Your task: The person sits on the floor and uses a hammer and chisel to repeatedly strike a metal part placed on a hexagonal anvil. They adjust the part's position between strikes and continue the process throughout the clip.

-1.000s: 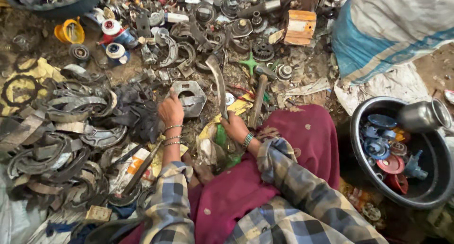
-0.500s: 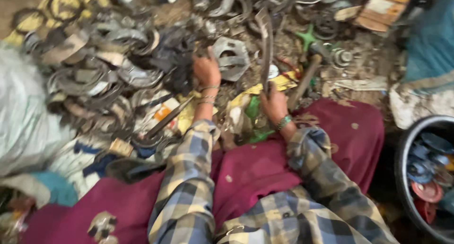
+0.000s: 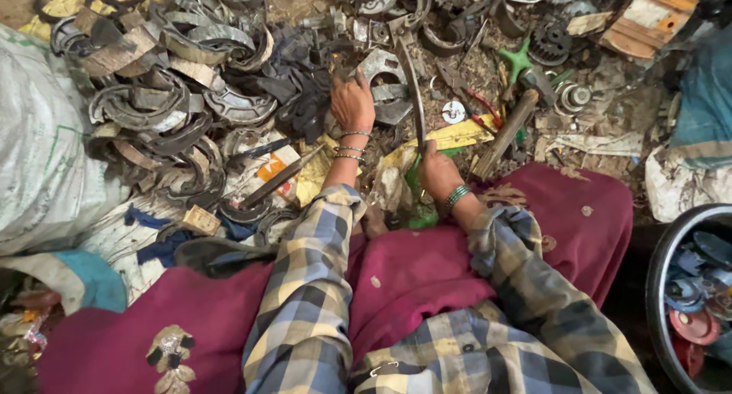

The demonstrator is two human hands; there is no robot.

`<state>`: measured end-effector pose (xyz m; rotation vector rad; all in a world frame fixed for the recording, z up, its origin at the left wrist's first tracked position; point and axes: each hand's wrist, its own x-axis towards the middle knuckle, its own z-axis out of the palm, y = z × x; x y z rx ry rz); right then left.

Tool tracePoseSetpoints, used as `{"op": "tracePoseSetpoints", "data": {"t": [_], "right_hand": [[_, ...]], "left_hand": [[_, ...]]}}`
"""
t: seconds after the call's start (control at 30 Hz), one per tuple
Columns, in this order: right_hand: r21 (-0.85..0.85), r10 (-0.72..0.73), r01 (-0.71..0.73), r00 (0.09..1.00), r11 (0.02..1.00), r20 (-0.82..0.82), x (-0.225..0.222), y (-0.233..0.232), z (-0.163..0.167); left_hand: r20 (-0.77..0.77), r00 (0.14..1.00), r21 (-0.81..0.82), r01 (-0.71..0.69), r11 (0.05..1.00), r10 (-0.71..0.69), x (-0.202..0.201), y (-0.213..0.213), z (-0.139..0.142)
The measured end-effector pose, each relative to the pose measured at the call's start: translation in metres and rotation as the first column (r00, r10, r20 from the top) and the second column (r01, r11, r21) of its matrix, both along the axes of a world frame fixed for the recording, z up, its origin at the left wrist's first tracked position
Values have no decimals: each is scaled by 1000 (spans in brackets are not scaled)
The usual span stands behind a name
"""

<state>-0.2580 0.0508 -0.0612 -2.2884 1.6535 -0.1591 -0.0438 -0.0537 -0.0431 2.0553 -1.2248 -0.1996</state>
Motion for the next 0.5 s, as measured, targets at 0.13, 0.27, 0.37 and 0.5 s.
{"op": "tracePoseSetpoints", "data": {"t": [0.13,0.27,0.37,0.5], "right_hand": [[23,-7,6,998,1000,62,1,-2,10],[55,-44,39,994,998,97,6,-2,26],[56,-65,59,993,997,102,6,-1,28],[61,-73,64,983,996,167,5,-4,27]], "left_hand": [[113,990,-134,102,986,-87,1,0,2],[111,919,-113,390,914,-378,-6,5,10],[184,837,-147,541,828,-515,-3,9,14],[170,697,-174,717,675,-697,14,9,16]]}}
